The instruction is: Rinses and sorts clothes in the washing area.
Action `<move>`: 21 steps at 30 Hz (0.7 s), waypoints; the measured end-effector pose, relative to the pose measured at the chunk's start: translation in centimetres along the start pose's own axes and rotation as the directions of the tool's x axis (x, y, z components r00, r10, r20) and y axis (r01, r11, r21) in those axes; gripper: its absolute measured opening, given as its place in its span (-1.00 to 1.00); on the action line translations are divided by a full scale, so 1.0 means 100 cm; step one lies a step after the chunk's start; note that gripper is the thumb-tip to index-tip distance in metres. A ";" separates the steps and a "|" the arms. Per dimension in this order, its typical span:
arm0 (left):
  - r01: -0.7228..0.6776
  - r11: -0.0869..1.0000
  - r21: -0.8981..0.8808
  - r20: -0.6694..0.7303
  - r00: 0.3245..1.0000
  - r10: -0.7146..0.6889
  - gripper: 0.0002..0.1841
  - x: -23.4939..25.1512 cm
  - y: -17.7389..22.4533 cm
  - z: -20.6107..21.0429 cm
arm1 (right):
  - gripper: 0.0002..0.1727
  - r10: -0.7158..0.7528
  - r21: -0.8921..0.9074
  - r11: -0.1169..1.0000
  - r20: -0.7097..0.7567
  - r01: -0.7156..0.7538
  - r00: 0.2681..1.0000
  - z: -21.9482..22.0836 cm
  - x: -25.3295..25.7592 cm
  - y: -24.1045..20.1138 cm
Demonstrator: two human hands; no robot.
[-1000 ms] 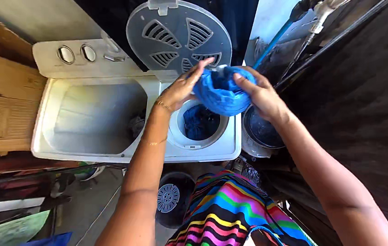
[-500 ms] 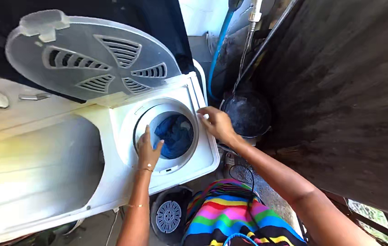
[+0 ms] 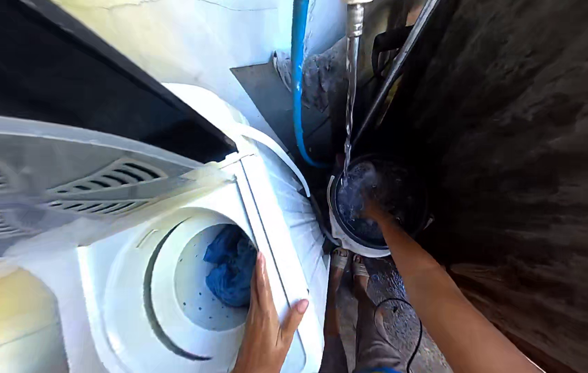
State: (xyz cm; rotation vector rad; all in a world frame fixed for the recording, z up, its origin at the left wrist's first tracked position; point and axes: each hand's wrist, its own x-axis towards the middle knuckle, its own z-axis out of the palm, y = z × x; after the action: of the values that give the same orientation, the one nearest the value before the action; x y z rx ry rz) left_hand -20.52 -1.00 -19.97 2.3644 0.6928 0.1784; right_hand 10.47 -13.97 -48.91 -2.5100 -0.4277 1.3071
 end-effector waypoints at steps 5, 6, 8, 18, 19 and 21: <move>-0.009 1.000 0.016 0.020 1.000 0.009 0.14 0.001 0.002 -0.002 | -0.38 0.094 -0.020 0.996 0.206 -0.092 0.974 0.025 -0.006 0.017; -0.008 1.000 0.027 0.012 1.000 0.008 0.14 0.000 0.002 -0.001 | -0.39 0.103 -0.040 0.995 0.242 -0.096 0.965 0.020 -0.017 0.016; 0.009 0.999 0.040 0.001 1.000 -0.009 0.15 -0.002 0.002 0.000 | -0.39 0.043 -0.076 0.997 0.211 -0.028 0.977 0.012 -0.028 0.017; -0.199 0.970 0.138 -0.159 0.962 0.220 -0.25 0.022 0.048 0.002 | -0.74 -0.331 0.056 0.933 -0.245 0.354 0.911 -0.147 -0.198 -0.067; -0.246 0.966 0.075 -0.105 0.962 0.253 -0.39 0.037 0.063 0.008 | -0.74 -0.363 0.060 0.917 -0.284 0.394 0.887 -0.157 -0.219 -0.074; -0.200 0.974 -0.102 0.055 0.977 0.207 -0.44 0.079 0.090 0.030 | -0.66 -0.405 0.052 0.890 -0.362 0.453 0.839 -0.181 -0.261 -0.092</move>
State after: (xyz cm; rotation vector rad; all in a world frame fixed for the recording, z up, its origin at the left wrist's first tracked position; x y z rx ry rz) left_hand -9.05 -4.30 -16.99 2.3347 0.4005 0.2166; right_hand 9.96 -17.46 -16.00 -2.2781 -0.7398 0.6855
